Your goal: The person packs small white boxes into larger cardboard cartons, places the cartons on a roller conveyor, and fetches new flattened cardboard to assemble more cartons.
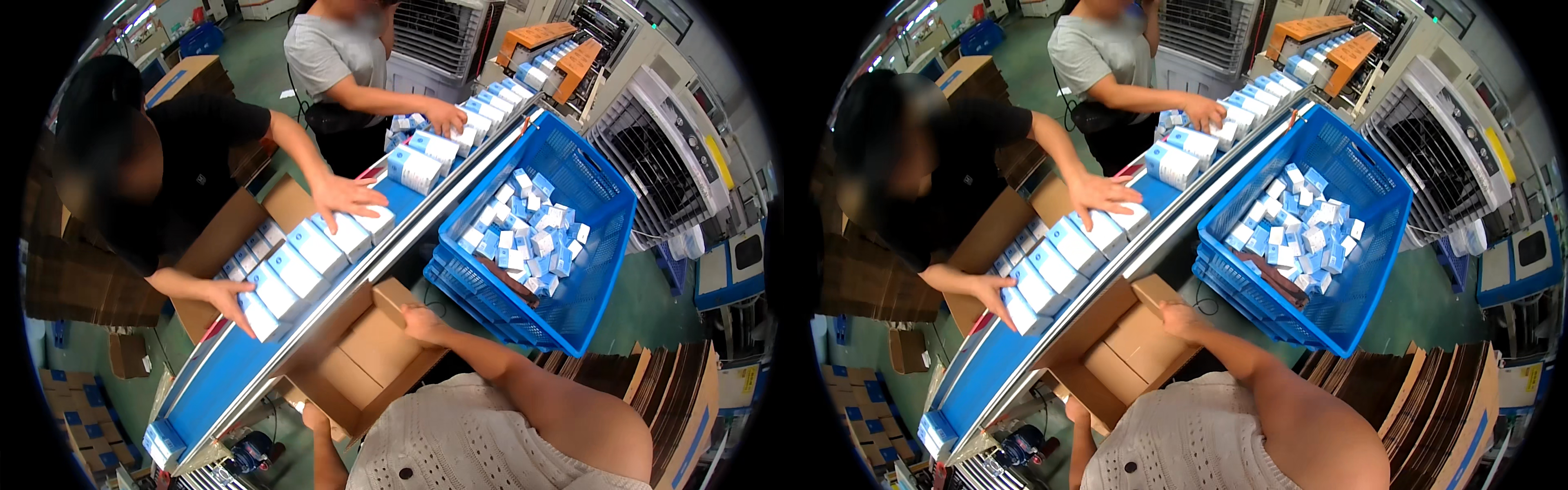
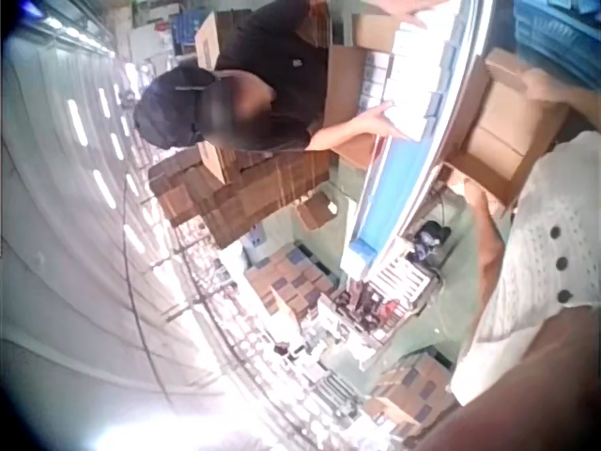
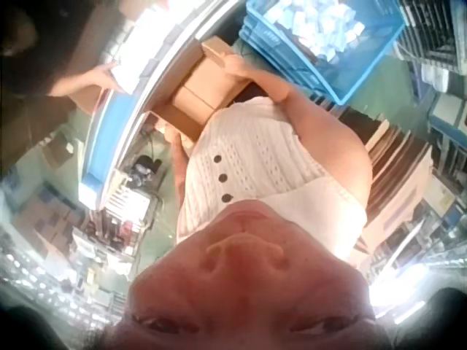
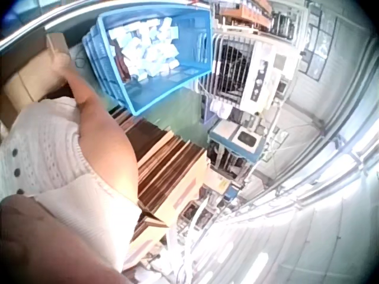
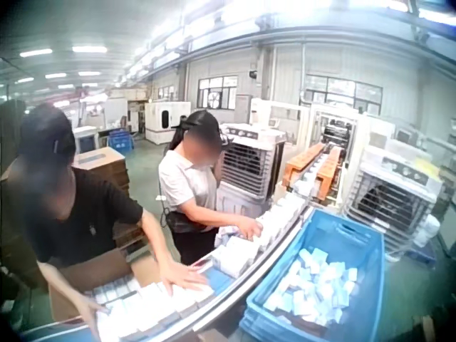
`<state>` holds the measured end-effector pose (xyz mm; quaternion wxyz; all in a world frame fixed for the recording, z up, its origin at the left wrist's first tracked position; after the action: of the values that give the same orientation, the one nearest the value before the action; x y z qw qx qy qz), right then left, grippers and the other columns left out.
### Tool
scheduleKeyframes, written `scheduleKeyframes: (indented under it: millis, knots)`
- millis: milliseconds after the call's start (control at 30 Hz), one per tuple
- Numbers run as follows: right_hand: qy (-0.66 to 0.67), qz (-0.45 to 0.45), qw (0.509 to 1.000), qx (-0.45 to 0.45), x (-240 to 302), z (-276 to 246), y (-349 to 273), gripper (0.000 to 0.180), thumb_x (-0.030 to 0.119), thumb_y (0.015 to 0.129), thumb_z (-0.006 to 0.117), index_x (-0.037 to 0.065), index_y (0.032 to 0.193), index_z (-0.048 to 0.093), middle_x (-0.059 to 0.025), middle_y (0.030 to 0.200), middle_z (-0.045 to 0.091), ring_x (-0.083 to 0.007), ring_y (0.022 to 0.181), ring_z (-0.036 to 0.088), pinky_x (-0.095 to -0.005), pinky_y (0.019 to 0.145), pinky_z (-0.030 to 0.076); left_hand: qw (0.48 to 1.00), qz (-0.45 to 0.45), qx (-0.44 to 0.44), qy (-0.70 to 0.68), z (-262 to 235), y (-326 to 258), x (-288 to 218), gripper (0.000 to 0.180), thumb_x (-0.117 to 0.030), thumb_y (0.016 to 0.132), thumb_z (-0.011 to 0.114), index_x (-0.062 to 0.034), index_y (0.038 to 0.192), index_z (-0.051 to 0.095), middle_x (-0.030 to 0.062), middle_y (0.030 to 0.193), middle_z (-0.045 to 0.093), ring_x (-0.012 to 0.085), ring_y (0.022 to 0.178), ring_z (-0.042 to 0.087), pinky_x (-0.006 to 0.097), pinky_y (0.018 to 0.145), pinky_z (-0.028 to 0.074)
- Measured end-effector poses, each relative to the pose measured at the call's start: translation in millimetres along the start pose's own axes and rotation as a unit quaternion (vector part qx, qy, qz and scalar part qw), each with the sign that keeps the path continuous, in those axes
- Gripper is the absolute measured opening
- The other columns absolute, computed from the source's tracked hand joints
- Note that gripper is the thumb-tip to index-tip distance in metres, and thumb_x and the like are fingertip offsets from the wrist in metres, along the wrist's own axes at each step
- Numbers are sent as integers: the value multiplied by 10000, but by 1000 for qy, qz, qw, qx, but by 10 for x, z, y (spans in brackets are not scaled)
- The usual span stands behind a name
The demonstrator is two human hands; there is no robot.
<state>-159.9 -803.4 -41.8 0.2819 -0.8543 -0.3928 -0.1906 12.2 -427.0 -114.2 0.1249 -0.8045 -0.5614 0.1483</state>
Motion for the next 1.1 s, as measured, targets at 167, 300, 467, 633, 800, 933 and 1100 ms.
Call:
scheduleKeyframes:
  millis: [167,300,467,633,800,933,1100]
  knots:
    - [23,30,997,62,-234,234,115,328,125,716,511,38,1032,495,-199,987,582,-334,919,564,-396,798,445,968,-114,197,-109,-584,-231,-151,289,-268,828,484,-37,975,576,177,835,637,300,765,630,381,621,499]
    - [285,-1,953,102,-618,782,314,302,98,715,479,29,1009,487,-198,954,587,-340,901,563,-393,768,440,968,-73,126,-205,-818,-529,-548,365,-218,819,513,-30,1130,486,193,860,627,281,819,625,372,681,493]
    - [170,-18,977,131,-449,938,354,250,119,733,478,30,966,477,-210,924,589,-359,908,558,-408,767,438,911,-33,89,-400,79,-289,69,374,-126,796,558,-6,1138,465,181,972,590,233,878,592,320,723,468]
    - [76,-20,992,101,-443,647,216,260,232,789,483,31,953,467,-221,919,587,-383,871,564,-433,758,438,921,-86,143,-351,-162,-445,-231,338,-117,796,547,1,1107,483,169,935,610,233,848,599,323,730,465]
    - [26,-104,982,153,-191,258,85,307,329,823,495,27,873,508,-213,858,592,-373,836,568,-434,736,439,961,9,220,167,-683,-562,-473,507,-482,823,462,-20,1007,556,210,899,609,341,874,587,415,716,461]
    - [57,-210,953,211,17,-214,-42,293,303,842,476,28,755,532,-178,763,585,-367,755,564,-447,683,434,981,95,170,-9,-1330,-571,-1111,360,-372,869,455,-40,933,579,192,752,609,351,765,592,433,644,451]
    - [47,-238,967,72,71,-1114,322,219,217,817,480,13,739,497,-198,751,560,-372,738,554,-458,656,433,980,165,110,-15,-1621,-747,-1888,361,-379,868,448,-47,925,579,211,729,598,375,731,580,454,645,451]
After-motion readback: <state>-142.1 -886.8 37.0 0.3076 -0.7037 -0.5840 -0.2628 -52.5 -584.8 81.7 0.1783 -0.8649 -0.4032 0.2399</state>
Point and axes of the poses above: each hand's wrist, its own y-axis towards the middle knuckle, its own z-axis out of the palm, x = y × z, the point moved 10 cm from there along y, towards the middle knuckle
